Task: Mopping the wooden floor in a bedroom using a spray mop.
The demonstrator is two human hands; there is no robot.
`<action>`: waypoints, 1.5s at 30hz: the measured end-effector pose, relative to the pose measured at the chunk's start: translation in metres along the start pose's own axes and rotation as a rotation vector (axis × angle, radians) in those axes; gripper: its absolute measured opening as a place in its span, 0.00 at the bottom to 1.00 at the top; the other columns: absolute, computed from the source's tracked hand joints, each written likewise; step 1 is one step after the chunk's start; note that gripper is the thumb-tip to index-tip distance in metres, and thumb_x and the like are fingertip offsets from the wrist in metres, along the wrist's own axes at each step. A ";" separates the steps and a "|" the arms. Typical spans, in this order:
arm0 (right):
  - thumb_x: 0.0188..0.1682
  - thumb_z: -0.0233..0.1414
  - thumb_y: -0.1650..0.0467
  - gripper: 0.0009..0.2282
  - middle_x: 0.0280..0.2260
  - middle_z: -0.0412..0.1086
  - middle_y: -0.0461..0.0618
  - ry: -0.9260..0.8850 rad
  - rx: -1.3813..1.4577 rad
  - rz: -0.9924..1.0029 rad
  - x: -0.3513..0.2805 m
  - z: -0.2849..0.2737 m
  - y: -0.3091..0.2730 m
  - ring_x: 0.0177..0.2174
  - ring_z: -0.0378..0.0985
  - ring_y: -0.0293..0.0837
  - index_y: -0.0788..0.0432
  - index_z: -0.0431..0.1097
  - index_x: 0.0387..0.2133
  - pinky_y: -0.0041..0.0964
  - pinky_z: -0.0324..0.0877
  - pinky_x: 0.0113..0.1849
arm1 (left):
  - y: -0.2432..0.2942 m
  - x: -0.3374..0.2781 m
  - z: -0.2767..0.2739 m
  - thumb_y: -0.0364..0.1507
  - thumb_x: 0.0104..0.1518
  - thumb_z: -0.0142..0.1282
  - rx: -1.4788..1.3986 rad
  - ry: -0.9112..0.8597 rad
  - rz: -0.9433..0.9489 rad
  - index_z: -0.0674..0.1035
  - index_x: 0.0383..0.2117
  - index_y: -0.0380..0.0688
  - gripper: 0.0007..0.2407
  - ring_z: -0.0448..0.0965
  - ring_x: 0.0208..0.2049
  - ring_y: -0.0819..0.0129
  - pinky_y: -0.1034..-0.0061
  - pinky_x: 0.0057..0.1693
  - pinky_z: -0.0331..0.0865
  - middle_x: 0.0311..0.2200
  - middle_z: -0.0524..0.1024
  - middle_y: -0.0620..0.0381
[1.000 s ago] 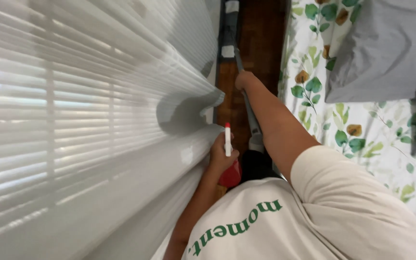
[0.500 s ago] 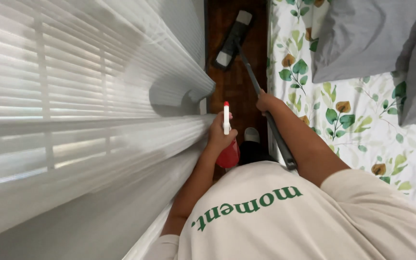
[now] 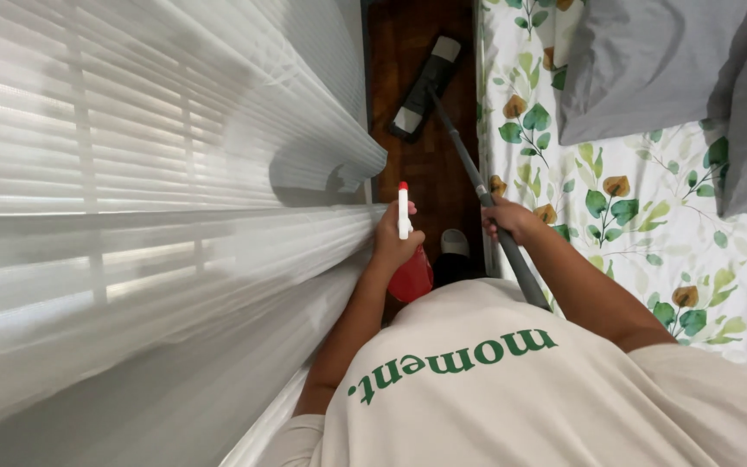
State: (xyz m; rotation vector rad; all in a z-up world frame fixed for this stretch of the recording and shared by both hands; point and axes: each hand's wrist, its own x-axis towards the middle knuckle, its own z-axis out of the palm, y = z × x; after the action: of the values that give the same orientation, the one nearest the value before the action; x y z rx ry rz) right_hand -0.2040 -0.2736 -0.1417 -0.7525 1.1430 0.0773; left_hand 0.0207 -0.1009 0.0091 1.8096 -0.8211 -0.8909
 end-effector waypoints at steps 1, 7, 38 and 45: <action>0.56 0.48 0.71 0.22 0.25 0.64 0.51 -0.002 -0.004 0.003 0.021 0.002 -0.006 0.17 0.67 0.37 0.53 0.51 0.64 0.34 0.71 0.17 | -0.002 0.002 -0.001 0.17 0.38 0.55 -0.002 0.004 -0.003 0.75 0.45 0.37 0.21 0.78 0.35 0.58 0.67 0.43 0.73 0.41 0.78 0.44; 0.56 0.49 0.70 0.15 0.20 0.67 0.58 0.079 -0.264 -0.143 0.145 0.012 -0.060 0.15 0.71 0.50 0.62 0.60 0.54 0.48 0.71 0.15 | 0.009 0.016 0.003 0.19 0.39 0.58 0.048 -0.029 -0.019 0.75 0.48 0.40 0.24 0.79 0.37 0.57 0.66 0.44 0.74 0.43 0.79 0.46; 0.60 0.45 0.66 0.22 0.24 0.66 0.55 0.087 -0.194 -0.068 0.202 -0.064 -0.080 0.18 0.73 0.48 0.55 0.51 0.66 0.50 0.74 0.18 | 0.004 0.034 0.027 0.32 0.50 0.69 -0.050 -0.035 0.038 0.71 0.53 0.32 0.27 0.74 0.56 0.43 0.53 0.58 0.73 0.48 0.74 0.35; 0.59 0.46 0.66 0.15 0.18 0.69 0.61 0.048 -0.212 -0.135 0.274 -0.047 -0.131 0.11 0.73 0.57 0.55 0.59 0.56 0.61 0.70 0.13 | 0.014 0.030 0.022 0.32 0.52 0.69 0.008 0.013 0.047 0.71 0.53 0.28 0.27 0.73 0.55 0.35 0.48 0.59 0.70 0.47 0.73 0.31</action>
State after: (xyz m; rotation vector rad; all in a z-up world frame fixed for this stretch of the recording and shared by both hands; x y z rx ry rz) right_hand -0.0655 -0.4854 -0.3161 -1.0225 1.1373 0.0677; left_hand 0.0149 -0.1403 0.0089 1.7944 -0.8564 -0.8454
